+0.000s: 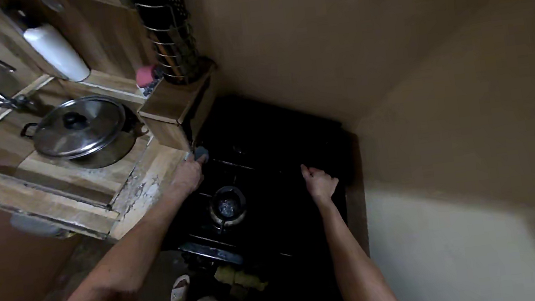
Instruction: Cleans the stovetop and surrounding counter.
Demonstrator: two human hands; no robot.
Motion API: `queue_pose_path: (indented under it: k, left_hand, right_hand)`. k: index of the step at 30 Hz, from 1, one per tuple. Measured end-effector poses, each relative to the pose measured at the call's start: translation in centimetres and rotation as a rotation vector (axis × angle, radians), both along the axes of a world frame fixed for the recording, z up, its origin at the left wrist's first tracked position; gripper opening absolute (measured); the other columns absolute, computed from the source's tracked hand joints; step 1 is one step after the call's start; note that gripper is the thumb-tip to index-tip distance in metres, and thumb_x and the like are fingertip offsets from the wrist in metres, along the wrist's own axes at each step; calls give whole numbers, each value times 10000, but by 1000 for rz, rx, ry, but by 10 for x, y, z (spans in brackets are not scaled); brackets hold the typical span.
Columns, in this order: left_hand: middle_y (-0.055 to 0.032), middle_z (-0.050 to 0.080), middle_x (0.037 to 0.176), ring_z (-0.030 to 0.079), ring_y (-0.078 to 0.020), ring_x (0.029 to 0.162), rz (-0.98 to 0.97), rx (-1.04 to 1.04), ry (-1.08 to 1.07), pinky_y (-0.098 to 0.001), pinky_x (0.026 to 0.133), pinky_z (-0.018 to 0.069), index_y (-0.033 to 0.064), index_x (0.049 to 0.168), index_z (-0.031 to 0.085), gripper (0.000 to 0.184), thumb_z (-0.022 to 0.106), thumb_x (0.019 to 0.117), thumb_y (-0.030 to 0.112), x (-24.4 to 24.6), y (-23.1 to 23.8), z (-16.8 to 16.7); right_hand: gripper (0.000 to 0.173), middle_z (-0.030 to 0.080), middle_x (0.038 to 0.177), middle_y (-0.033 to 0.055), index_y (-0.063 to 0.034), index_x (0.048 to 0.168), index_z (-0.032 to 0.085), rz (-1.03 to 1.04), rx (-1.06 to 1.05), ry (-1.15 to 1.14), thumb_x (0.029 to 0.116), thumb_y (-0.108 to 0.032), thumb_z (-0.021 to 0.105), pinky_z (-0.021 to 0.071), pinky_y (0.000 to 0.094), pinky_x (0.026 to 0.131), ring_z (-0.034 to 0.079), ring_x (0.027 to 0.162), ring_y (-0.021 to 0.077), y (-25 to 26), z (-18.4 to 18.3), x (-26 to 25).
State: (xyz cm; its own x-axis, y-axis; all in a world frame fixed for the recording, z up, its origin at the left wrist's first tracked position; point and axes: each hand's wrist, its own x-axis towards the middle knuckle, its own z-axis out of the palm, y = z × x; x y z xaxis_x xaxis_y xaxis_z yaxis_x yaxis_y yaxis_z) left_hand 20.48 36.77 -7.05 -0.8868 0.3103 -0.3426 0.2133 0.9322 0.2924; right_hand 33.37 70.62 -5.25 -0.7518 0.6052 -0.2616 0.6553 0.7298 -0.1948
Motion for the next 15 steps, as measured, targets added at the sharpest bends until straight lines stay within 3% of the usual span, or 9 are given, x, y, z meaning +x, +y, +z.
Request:
queue_pose_path:
  k: [4, 7, 11, 15]
  left_hand:
    - [-271, 440, 1519, 531, -526, 1273, 18, -68, 8, -679, 989, 472, 158, 1517, 477, 539, 612, 996, 168, -35, 32, 5]
    - [-303, 451, 1498, 535, -543, 1262, 66, -104, 19, -703, 970, 474, 104, 1494, 495, 532, 637, 983, 158, -55, 62, 11]
    - [-318, 552, 1372, 572, -521, 1220, 149, -197, 34, -699, 900, 498, -45, 1298, 603, 390, 635, 988, 189, -66, 102, 21]
    - [-343, 527, 1394, 530, -532, 1278, 159, -115, 2, -698, 986, 455, -100, 1288, 587, 403, 582, 1030, 209, -86, 117, 36]
  right_hand:
    - [573, 746, 1168, 124, -108, 1147, 740, 4, 27, -3, 1090, -509, 334, 354, 615, 1091, 669, 1171, 316, -3, -3, 2]
    - [589, 735, 1206, 106, -124, 1192, 729, 6, -20, -24, 1094, -525, 308, 314, 595, 1131, 650, 1201, 296, -2, -1, 4]
    - [605, 732, 1200, 114, -99, 1181, 730, 3, -50, -15, 1093, -528, 313, 315, 579, 1121, 643, 1198, 298, -3, -2, 11]
    - [598, 748, 1131, 127, -86, 1140, 741, 0, -40, 8, 1093, -518, 329, 344, 574, 1089, 674, 1131, 297, -3, -5, 15]
